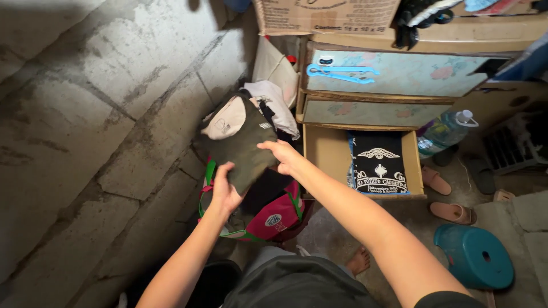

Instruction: Organizing folded clothes and placing them into a dresser drawer.

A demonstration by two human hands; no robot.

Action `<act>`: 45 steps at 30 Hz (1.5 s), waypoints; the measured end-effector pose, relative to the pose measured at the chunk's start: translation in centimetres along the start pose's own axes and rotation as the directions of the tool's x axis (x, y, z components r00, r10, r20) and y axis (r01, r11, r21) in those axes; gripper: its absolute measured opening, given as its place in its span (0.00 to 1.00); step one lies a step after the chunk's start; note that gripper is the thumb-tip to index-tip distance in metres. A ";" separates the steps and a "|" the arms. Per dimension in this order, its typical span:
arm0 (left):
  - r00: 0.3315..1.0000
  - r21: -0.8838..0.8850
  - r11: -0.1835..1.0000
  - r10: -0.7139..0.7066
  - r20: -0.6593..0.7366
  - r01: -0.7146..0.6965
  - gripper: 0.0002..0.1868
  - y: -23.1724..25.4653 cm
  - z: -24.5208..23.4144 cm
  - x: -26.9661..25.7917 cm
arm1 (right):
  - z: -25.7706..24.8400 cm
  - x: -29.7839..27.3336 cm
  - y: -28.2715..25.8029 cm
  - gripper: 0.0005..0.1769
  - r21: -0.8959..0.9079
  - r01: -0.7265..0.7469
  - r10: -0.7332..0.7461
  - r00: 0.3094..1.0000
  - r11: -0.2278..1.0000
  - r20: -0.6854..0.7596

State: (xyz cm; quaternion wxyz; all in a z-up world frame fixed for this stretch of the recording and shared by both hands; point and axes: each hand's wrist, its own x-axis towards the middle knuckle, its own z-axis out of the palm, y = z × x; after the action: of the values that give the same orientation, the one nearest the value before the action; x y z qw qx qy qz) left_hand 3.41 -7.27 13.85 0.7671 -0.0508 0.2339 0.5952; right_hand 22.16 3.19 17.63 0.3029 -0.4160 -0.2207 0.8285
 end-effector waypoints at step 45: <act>0.863 0.403 0.769 -0.387 -0.324 0.496 0.28 -45.3 -1.7 43.8 | -64.9 0.1 -7.7 0.35 -0.201 -0.002 -0.106 0.842 0.980 -0.529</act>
State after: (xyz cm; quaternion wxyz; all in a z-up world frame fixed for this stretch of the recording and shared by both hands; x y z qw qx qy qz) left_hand 53.34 18.14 -15.07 0.8433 0.0180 0.4375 0.3117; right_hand 77.99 16.14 -13.77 0.3331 -0.6526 -0.2177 0.6448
